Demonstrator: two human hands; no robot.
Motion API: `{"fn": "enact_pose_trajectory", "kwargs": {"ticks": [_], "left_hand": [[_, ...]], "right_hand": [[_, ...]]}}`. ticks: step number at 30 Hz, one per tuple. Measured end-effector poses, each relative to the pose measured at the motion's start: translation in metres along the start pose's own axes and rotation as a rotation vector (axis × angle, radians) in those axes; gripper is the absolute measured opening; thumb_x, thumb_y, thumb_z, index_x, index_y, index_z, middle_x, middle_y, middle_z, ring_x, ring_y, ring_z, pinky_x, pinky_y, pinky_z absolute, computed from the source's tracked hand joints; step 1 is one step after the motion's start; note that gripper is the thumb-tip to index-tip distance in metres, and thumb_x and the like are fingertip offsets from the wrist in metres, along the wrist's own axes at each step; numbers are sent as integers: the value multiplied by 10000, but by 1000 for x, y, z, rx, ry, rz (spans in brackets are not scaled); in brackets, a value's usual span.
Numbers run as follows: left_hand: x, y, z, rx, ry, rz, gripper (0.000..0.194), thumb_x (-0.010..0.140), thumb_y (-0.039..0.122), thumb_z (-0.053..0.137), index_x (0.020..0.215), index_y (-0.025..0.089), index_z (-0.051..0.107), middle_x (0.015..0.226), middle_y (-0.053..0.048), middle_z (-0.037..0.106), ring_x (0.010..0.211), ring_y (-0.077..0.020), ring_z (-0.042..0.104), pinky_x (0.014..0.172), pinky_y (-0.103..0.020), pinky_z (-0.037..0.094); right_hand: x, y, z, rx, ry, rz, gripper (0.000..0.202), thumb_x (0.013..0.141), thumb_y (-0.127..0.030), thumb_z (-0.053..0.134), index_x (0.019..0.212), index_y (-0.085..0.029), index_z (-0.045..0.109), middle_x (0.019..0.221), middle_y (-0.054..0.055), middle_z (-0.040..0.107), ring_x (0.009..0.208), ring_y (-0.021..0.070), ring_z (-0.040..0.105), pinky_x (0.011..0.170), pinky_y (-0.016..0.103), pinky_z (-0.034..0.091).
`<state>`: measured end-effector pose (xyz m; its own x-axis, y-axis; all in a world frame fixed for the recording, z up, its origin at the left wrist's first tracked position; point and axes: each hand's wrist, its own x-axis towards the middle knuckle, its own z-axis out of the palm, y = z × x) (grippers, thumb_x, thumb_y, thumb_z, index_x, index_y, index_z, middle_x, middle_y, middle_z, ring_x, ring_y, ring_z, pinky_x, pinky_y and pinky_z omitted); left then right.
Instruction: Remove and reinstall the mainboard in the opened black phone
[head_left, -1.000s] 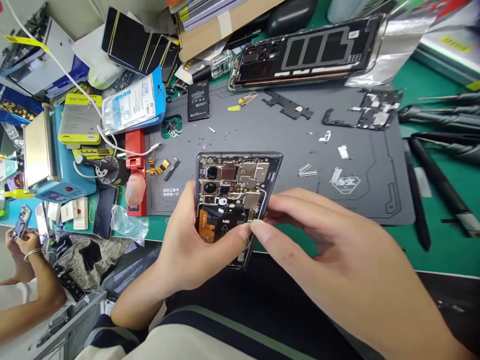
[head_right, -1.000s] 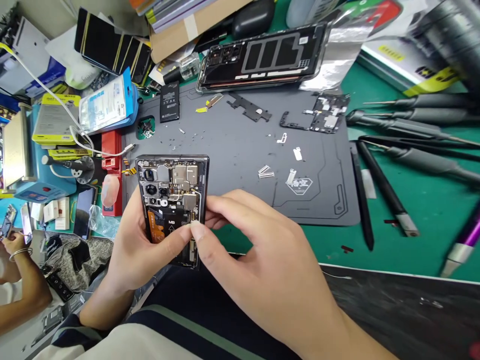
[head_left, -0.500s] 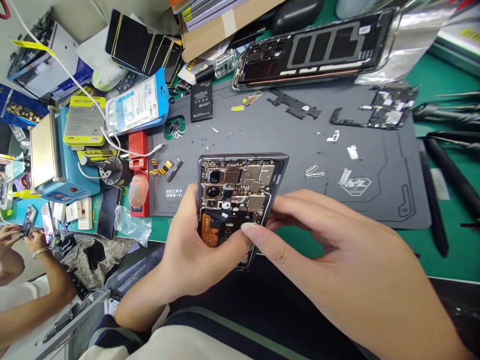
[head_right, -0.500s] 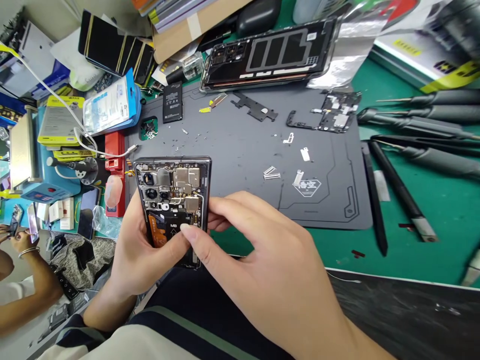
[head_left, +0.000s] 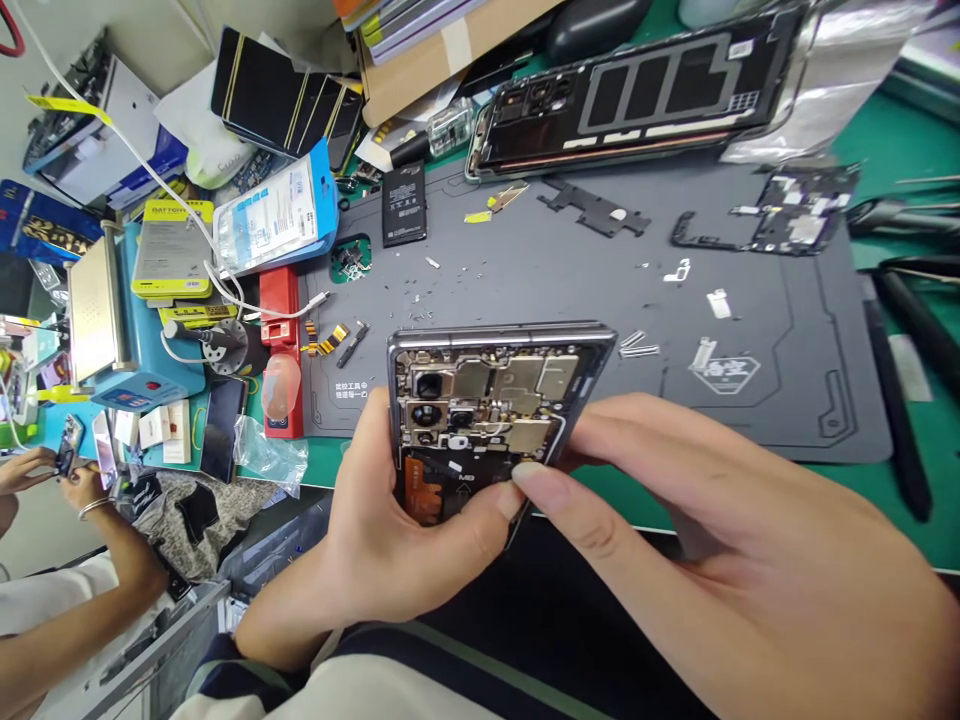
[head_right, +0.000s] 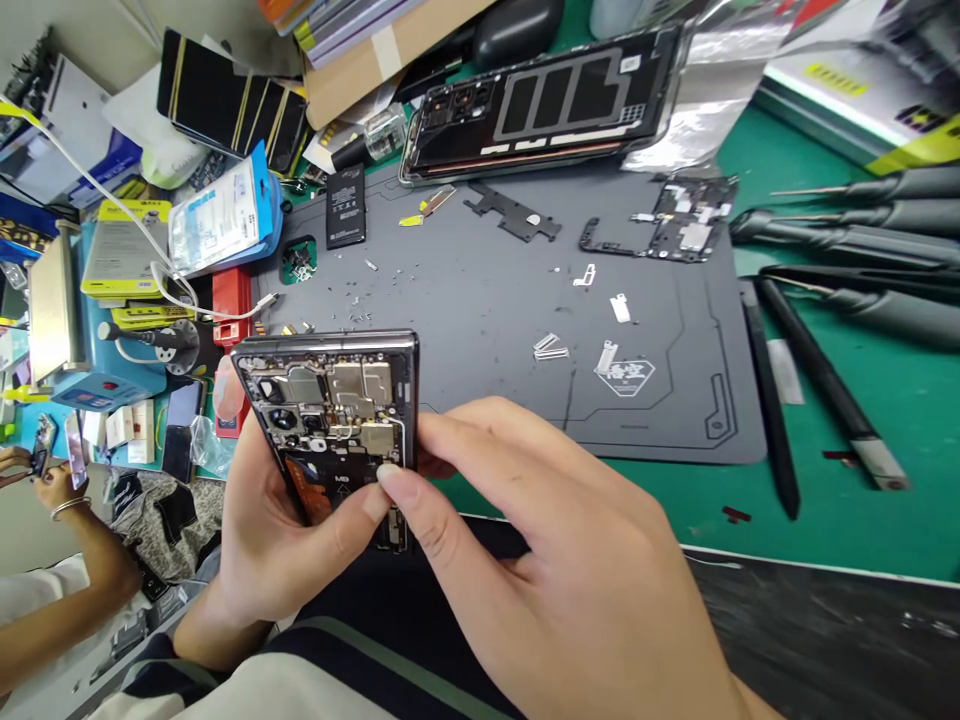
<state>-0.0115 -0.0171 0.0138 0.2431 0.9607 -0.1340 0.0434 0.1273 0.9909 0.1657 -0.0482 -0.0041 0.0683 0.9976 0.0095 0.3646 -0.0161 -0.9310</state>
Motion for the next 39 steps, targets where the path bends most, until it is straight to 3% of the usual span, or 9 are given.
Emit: {"fn": "enact_pose_trajectory", "kwargs": {"ticks": [6, 8, 13, 19, 21, 25, 30, 35, 39], "left_hand": [[-5, -1, 1, 110, 15, 30, 477, 911, 99, 827, 1295, 268, 599, 1153, -6, 790, 995, -161, 786, 897, -271, 688], [-6, 0, 1, 110, 10, 47, 495, 912, 91, 821, 1309, 273, 587, 1170, -4, 790, 1002, -154, 788, 907, -260, 686], [-9, 1, 1, 144, 28, 74, 558, 868, 45, 828, 1315, 275, 585, 1151, -5, 794, 960, -160, 784, 879, -262, 687], [-9, -1, -3, 130, -12, 80, 614, 851, 9, 825, 1339, 286, 576, 1175, 0, 778, 985, -150, 776, 901, -241, 669], [-8, -1, -2, 130, -6, 87, 622, 841, -2, 824, 1334, 285, 575, 1161, 7, 775, 972, -138, 774, 886, -220, 661], [-7, 1, 2, 171, 37, 58, 509, 883, 65, 801, 1291, 270, 576, 1100, -2, 791, 897, -152, 775, 814, -254, 678], [-7, 3, 3, 231, 36, 85, 504, 867, 74, 797, 1276, 273, 578, 1073, -22, 802, 838, -186, 783, 750, -305, 694], [-9, 3, -2, 243, -25, 156, 577, 864, 62, 801, 1328, 297, 550, 1112, -7, 796, 876, -173, 789, 776, -280, 679], [-12, -1, -5, 241, -30, 199, 617, 846, 69, 829, 1342, 309, 551, 1006, 15, 762, 733, -143, 722, 644, -248, 626]], "right_hand": [[-5, 0, 3, 6, 22, -57, 115, 1056, -347, 655, 1147, -391, 710, 991, -36, 718, 793, 171, 678, 725, 274, 589], [-3, -2, 6, 14, 51, -33, 108, 1034, -415, 673, 1092, -364, 748, 962, 5, 726, 805, 218, 700, 676, 318, 589], [6, -5, 15, 4, 119, 5, 315, 977, -616, 680, 1017, -323, 790, 902, 67, 697, 841, 297, 712, 642, 379, 613], [5, -3, 13, -29, 149, -55, 289, 982, -574, 692, 1066, -314, 786, 955, 62, 724, 891, 298, 738, 659, 371, 635], [1, -1, 10, -36, 123, -98, 224, 1012, -491, 681, 1107, -312, 776, 1020, 51, 748, 919, 279, 750, 676, 350, 638], [-4, 2, 4, -37, 38, -195, 180, 1055, -303, 660, 1220, -291, 729, 1166, -20, 759, 980, 145, 743, 823, 205, 601], [-5, 2, 5, -41, 90, -161, 171, 1027, -370, 744, 1173, -282, 743, 1139, -61, 756, 989, 109, 730, 857, 181, 556], [-4, 2, 4, 28, 69, -122, 228, 1006, -350, 779, 1233, -365, 760, 1229, -105, 775, 1033, 110, 758, 865, 198, 591], [-2, 2, 3, 46, 49, -131, 229, 994, -310, 770, 1210, -384, 759, 1155, -113, 778, 991, 99, 761, 797, 185, 618]]}}
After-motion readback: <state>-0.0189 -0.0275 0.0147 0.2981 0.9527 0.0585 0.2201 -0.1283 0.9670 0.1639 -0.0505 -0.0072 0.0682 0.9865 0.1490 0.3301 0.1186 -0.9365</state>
